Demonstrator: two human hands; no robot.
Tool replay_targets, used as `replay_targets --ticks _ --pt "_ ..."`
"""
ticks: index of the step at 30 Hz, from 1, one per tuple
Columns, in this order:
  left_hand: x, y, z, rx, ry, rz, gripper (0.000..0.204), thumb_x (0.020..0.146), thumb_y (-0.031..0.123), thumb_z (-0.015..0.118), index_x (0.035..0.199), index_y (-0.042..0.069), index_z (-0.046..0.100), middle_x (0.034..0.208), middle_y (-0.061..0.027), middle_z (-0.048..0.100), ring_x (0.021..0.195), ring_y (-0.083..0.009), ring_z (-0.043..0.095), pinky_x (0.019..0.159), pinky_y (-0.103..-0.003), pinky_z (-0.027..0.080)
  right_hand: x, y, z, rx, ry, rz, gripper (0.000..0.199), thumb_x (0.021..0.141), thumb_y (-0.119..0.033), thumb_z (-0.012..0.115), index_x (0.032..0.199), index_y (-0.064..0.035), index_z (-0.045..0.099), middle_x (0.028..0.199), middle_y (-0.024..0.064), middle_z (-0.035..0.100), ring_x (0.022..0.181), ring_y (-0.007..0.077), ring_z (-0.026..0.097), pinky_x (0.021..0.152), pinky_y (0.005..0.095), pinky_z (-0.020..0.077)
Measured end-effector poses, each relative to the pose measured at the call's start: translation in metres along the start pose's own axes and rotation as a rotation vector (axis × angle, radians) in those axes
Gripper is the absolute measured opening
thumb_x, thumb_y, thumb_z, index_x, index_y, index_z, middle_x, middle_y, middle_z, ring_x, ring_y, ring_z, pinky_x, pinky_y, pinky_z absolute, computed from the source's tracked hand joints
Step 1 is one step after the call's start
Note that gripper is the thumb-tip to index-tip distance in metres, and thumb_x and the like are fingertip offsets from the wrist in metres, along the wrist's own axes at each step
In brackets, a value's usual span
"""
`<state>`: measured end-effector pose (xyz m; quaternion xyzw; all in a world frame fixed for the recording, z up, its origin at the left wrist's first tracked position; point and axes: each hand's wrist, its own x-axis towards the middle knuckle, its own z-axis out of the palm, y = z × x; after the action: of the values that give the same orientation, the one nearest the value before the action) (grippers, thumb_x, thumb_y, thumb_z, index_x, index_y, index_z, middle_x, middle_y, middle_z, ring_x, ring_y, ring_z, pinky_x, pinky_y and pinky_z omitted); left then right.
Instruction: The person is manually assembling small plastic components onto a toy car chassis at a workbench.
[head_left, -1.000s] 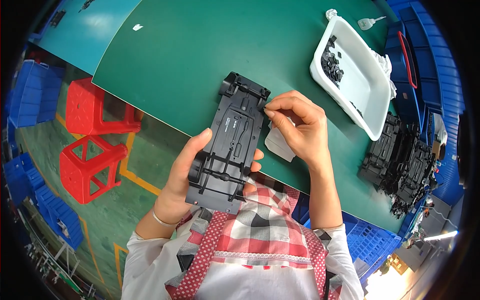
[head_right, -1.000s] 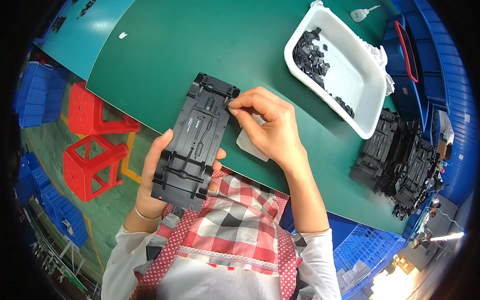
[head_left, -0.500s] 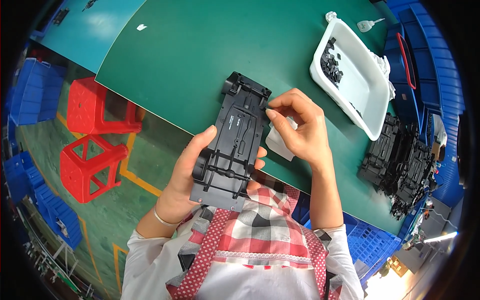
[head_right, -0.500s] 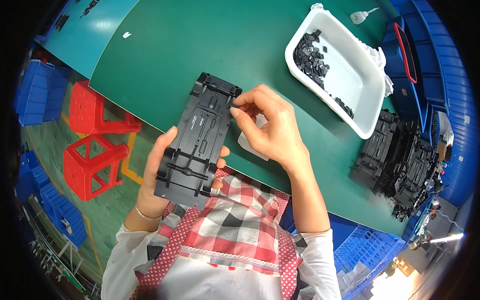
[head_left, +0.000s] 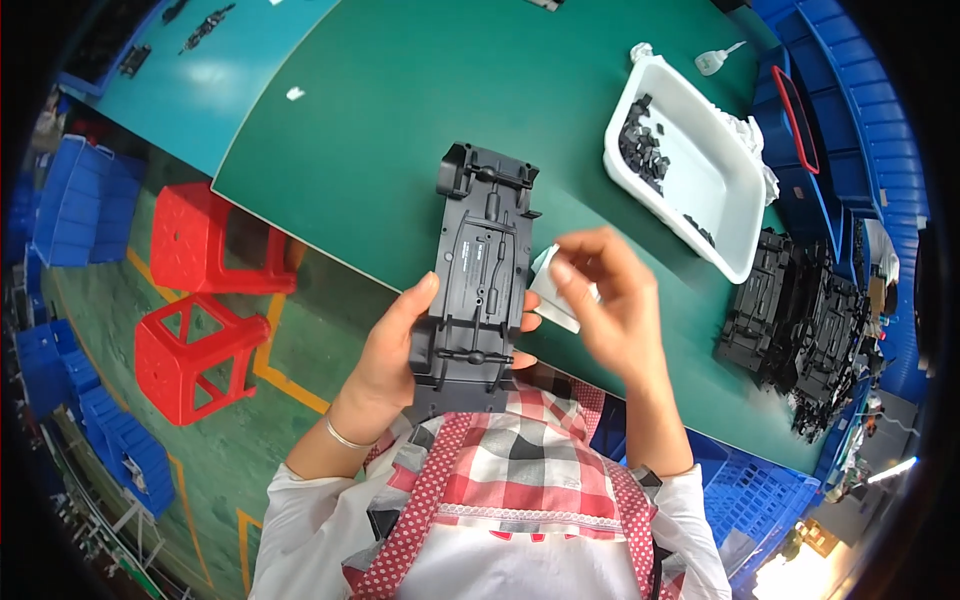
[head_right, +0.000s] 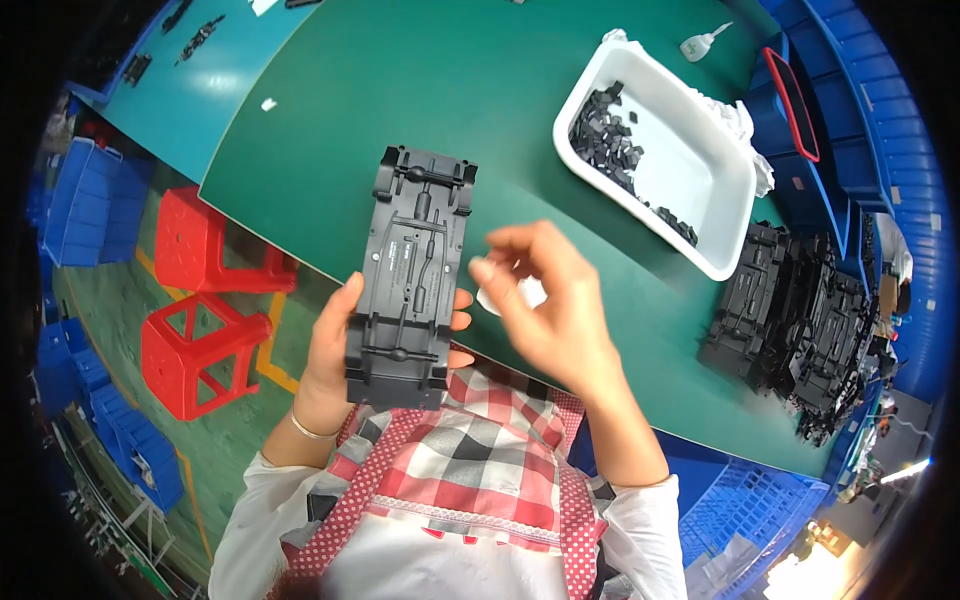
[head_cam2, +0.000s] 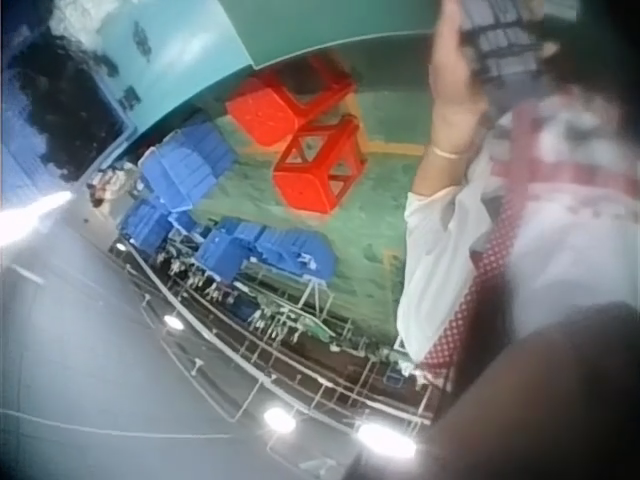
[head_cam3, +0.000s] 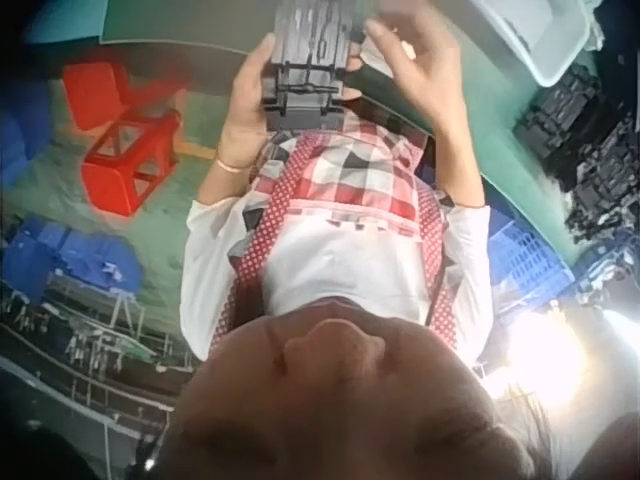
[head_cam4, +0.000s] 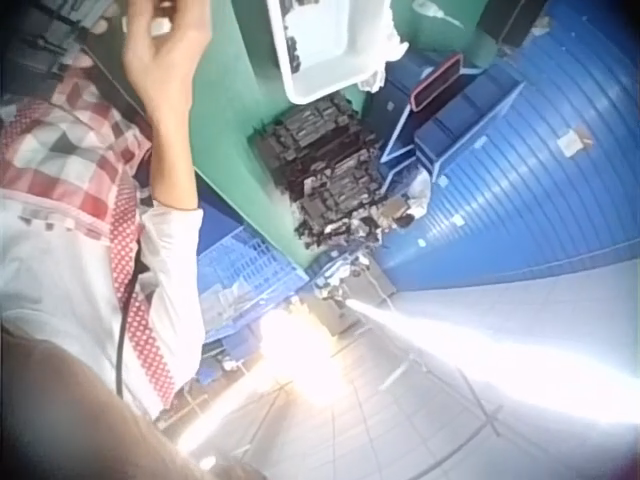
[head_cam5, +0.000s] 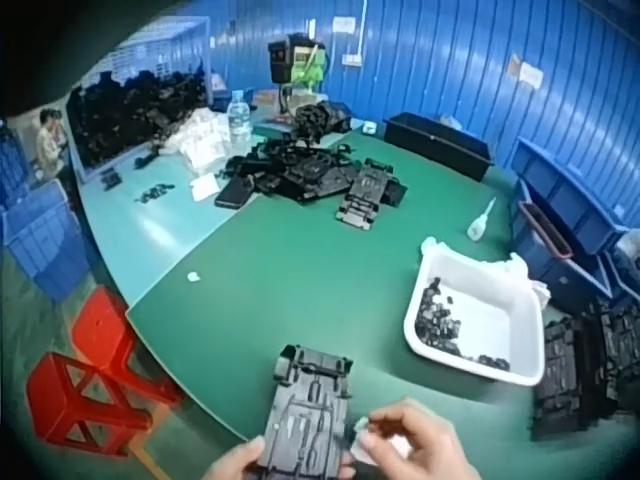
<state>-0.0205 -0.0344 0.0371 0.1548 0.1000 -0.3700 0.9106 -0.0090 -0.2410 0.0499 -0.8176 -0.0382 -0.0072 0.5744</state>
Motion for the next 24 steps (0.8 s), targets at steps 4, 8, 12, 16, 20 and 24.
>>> replay_targets --ticks 4,8,12,16,20,24 --pt "0.013 -0.004 -0.005 0.059 -0.129 -0.018 0.057 0.104 0.04 0.03 0.137 -0.004 0.04 0.126 -0.0208 0.057 0.116 -0.0331 0.058 0.098 -0.047 0.049 -0.023 -0.017 0.0 0.13 -0.016 0.126 0.016 0.089 -0.008 0.066 0.098 0.0051 0.061 0.089 0.0096 0.06 0.077 0.0149 0.064 0.068 0.0273 0.0515" --pt "0.032 -0.007 0.03 0.472 -0.035 0.053 0.045 0.104 0.025 0.04 0.13 -0.011 0.045 0.126 -0.0194 0.058 0.114 -0.0261 0.059 0.098 -0.039 0.049 -0.039 -0.025 -0.021 0.479 0.171 0.216 0.008 0.091 -0.002 0.063 0.098 0.0011 0.063 0.094 0.0007 0.061 0.087 0.0066 0.056 0.079 0.0221 0.046" --pt "0.039 0.004 0.043 0.806 -0.213 0.278 0.051 0.103 0.027 0.046 0.137 -0.011 0.041 0.125 -0.024 0.057 0.119 -0.0303 0.056 0.098 -0.041 0.049 -0.054 -0.047 -0.092 0.117 0.489 0.242 0.013 0.085 -0.008 0.074 0.094 -0.0015 0.067 0.089 -0.0025 0.064 0.078 0.005 0.057 0.069 0.0196 0.046" --pt "0.053 0.055 0.034 1.116 -0.021 0.51 0.034 0.101 0.017 0.049 0.123 -0.008 0.056 0.112 -0.0181 0.064 0.109 -0.0252 0.062 0.094 -0.038 0.051 -0.09 -0.058 -0.268 -0.469 1.016 -0.056 0.018 0.089 -0.015 0.068 0.099 -0.0005 0.07 0.095 0.003 0.068 0.089 0.0105 0.06 0.083 0.0242 0.0458" --pt "0.114 0.121 0.016 1.277 0.231 0.807 0.025 0.098 0.014 0.056 0.114 -0.004 0.062 0.109 -0.0119 0.065 0.102 -0.0169 0.063 0.087 -0.032 0.053 -0.218 0.005 -0.524 -0.335 1.107 0.113 0.029 0.093 -0.017 0.064 0.114 0.0033 0.067 0.109 0.0083 0.068 0.1 0.0141 0.061 0.09 0.0249 0.0445" --pt "0.184 0.185 -0.017 1.681 0.289 1.129 0.023 0.09 0.013 0.063 0.112 0.007 0.067 0.121 -0.014 0.056 0.11 -0.0247 0.058 0.09 -0.035 0.05 -0.27 0.065 -0.652 -0.902 1.068 0.437 0.033 0.093 -0.023 0.063 0.112 0.0034 0.066 0.105 0.0113 0.07 0.096 0.017 0.063 0.088 0.029 0.0467"
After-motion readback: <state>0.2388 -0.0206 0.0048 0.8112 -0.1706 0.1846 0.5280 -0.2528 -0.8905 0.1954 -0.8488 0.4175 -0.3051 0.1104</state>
